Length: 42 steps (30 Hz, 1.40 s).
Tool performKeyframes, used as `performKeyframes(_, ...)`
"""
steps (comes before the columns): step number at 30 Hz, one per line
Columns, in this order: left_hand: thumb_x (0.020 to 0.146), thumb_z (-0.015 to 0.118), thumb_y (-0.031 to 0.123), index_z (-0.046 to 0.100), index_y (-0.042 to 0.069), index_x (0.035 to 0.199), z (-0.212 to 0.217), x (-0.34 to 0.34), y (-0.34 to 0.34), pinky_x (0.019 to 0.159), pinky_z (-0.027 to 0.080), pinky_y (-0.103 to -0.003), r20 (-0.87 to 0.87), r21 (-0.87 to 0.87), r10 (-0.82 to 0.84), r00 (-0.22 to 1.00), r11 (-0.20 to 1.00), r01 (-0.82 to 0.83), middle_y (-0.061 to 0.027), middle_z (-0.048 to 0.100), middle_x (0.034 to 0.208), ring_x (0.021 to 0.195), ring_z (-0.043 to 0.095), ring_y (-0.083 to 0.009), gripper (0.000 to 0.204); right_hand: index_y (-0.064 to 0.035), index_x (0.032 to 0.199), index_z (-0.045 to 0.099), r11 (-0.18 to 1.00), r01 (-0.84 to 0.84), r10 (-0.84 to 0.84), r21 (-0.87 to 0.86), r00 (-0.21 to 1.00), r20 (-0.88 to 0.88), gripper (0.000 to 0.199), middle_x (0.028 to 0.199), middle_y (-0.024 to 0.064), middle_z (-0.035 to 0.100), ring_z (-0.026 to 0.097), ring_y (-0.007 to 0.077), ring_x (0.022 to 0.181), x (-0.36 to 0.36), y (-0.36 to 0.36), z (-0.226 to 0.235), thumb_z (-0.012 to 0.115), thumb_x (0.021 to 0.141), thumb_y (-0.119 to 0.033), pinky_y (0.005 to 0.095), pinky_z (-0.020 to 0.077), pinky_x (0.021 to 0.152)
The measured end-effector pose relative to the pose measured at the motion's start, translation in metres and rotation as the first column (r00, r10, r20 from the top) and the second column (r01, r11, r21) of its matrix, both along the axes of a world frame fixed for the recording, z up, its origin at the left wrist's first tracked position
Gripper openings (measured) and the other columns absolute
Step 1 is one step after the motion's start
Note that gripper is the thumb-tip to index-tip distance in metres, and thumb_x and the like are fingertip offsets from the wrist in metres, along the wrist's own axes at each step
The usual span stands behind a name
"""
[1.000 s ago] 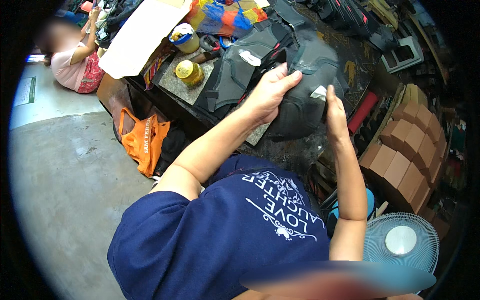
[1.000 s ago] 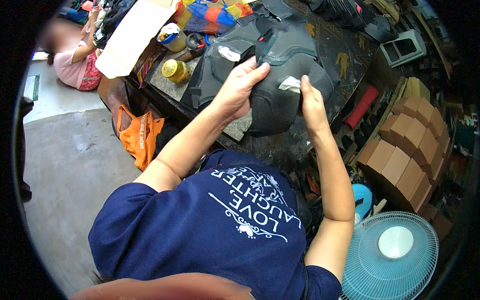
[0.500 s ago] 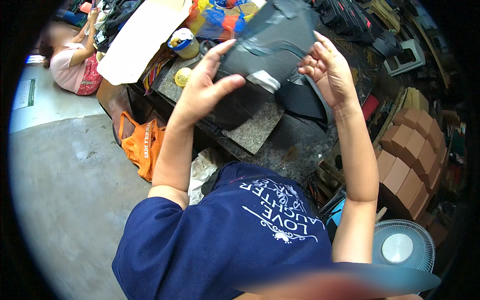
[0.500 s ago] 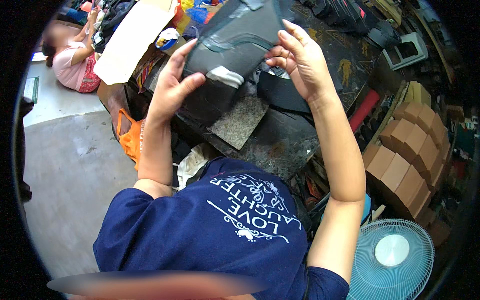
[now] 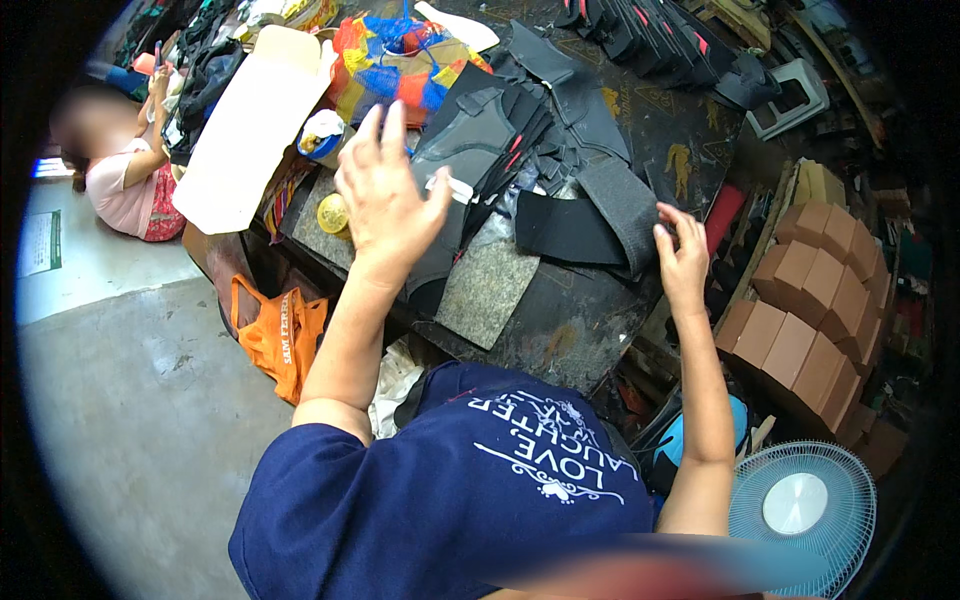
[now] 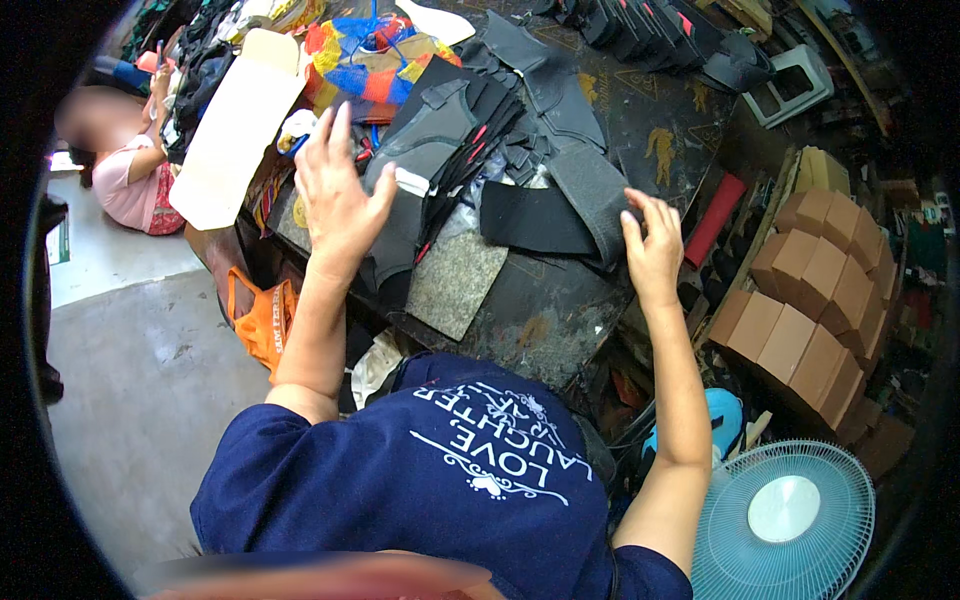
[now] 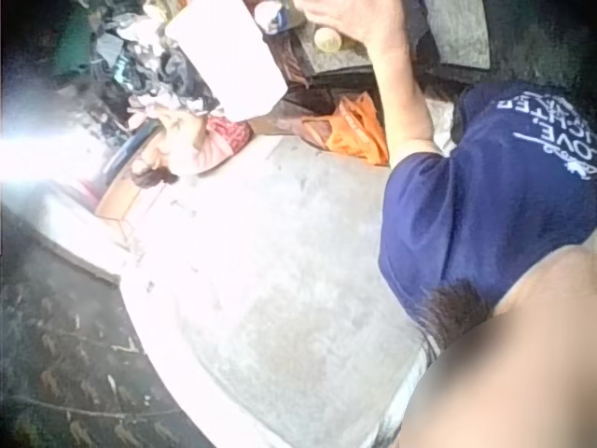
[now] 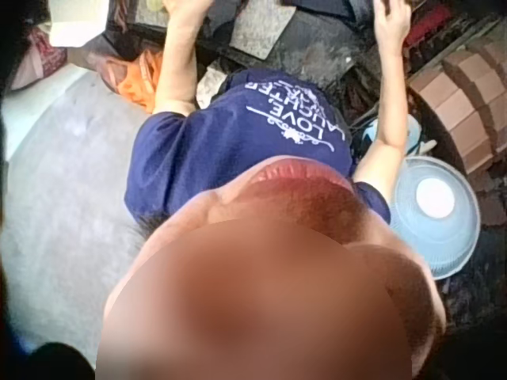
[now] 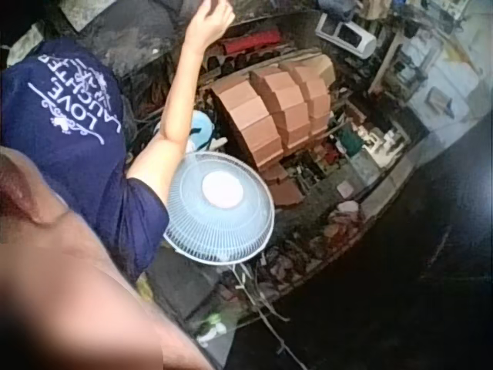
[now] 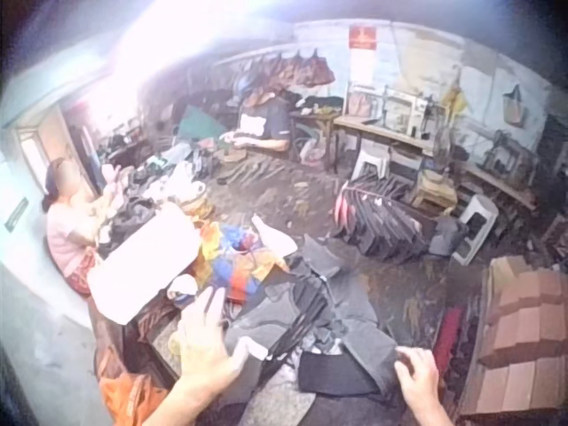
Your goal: The person sorts and stacks black and red fabric pieces on a cluttered workbench. They repeatedly pick up, align, and place the pieces into neat piles, occasionally moving other items aside to reach the work area. The person also moves a stack of parts to another table and continues sorting.
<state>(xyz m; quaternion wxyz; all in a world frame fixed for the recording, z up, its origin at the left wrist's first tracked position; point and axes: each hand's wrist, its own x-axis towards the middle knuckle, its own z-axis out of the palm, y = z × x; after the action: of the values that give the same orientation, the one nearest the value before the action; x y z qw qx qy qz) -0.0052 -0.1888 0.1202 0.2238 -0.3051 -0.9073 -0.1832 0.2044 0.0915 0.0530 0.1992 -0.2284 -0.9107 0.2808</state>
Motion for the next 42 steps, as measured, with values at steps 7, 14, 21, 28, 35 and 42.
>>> performKeyframes(7, 0.077, 0.064, 0.012, 0.049, 0.015, 0.132, -0.035, -0.062, 0.187, 0.083, 0.052, -0.038, 0.071, -0.436, -0.593, 0.802, 0.705, 0.560, -0.0128, 0.048, 0.133, 0.107, 0.056, -0.0295, 0.057, -0.0086, 0.111, 0.062, 0.993, -0.037, 0.045, 0.115, 0.997, -0.061, 0.031, 0.110, 0.0083, 0.062, 0.054, 0.0283, 0.106, 0.003, -0.013, -0.018, 0.064, 0.081, -0.010, 0.0373, 0.0433, 0.093)
performKeyframes(14, 0.089, 0.052, 0.017, 0.025, 0.032, 0.147, -0.136, -0.139, 0.278, 0.079, 0.055, -0.038, 0.215, -0.735, -0.431, 0.876, 0.519, 0.436, -0.0080, 0.047, 0.136, 0.102, 0.063, -0.0305, 0.066, -0.0078, 0.110, 0.063, 0.992, -0.035, 0.040, 0.118, 0.998, -0.044, 0.030, 0.110, 0.0096, 0.061, 0.054, 0.0291, 0.106, 0.012, -0.016, -0.020, 0.064, 0.079, -0.009, 0.0387, 0.0429, 0.093)
performKeyframes(21, 0.061, 0.082, 0.009, 0.039, 0.021, 0.136, -0.114, -0.154, 0.283, 0.079, 0.055, -0.039, 0.221, -0.770, -0.608, 0.762, 0.372, 0.519, -0.0091, 0.053, 0.122, 0.103, 0.064, -0.0281, 0.087, -0.0071, 0.114, 0.061, 0.994, 0.074, -0.075, -0.086, 0.997, -0.005, 0.030, 0.113, 0.0094, 0.061, 0.054, 0.0289, 0.108, 0.030, -0.009, -0.037, 0.061, 0.084, -0.010, 0.0377, 0.0422, 0.095)
performKeyframes(28, 0.048, 0.090, 0.011, 0.017, 0.029, 0.149, -0.120, -0.149, 0.284, 0.084, 0.054, -0.038, 0.318, -0.760, -0.582, 0.748, 0.316, 0.569, -0.0097, 0.038, 0.145, 0.108, 0.062, -0.0294, 0.126, -0.0074, 0.113, 0.061, 0.998, 0.025, -0.028, -0.055, 0.998, -0.054, 0.032, 0.115, 0.0104, 0.059, 0.054, 0.0293, 0.110, 0.014, -0.017, -0.044, 0.063, 0.081, -0.010, 0.0381, 0.0422, 0.095)
performKeyframes(35, 0.058, 0.086, 0.015, 0.038, 0.020, 0.141, -0.120, -0.134, 0.307, 0.083, 0.053, -0.036, 0.287, -0.826, -0.521, 0.804, 0.289, 0.483, -0.0106, 0.047, 0.136, 0.109, 0.062, -0.0270, 0.096, -0.0055, 0.115, 0.060, 0.987, 0.007, -0.018, -0.161, 0.997, -0.071, 0.033, 0.117, 0.0128, 0.058, 0.056, 0.0296, 0.111, 0.021, -0.016, -0.044, 0.064, 0.082, -0.010, 0.0362, 0.0433, 0.095)
performKeyframes(42, 0.046, 0.086, 0.009, 0.039, 0.006, 0.133, -0.054, -0.138, 0.284, 0.068, 0.054, -0.043, 0.305, -0.608, -0.671, 0.676, 0.409, 0.680, -0.0194, 0.052, 0.120, 0.082, 0.065, -0.0361, 0.098, -0.0041, 0.115, 0.059, 0.974, 0.027, -0.034, -0.223, 0.999, -0.027, 0.033, 0.115, 0.0125, 0.061, 0.058, 0.0276, 0.109, 0.023, -0.011, -0.050, 0.063, 0.082, -0.008, 0.0343, 0.0451, 0.093)
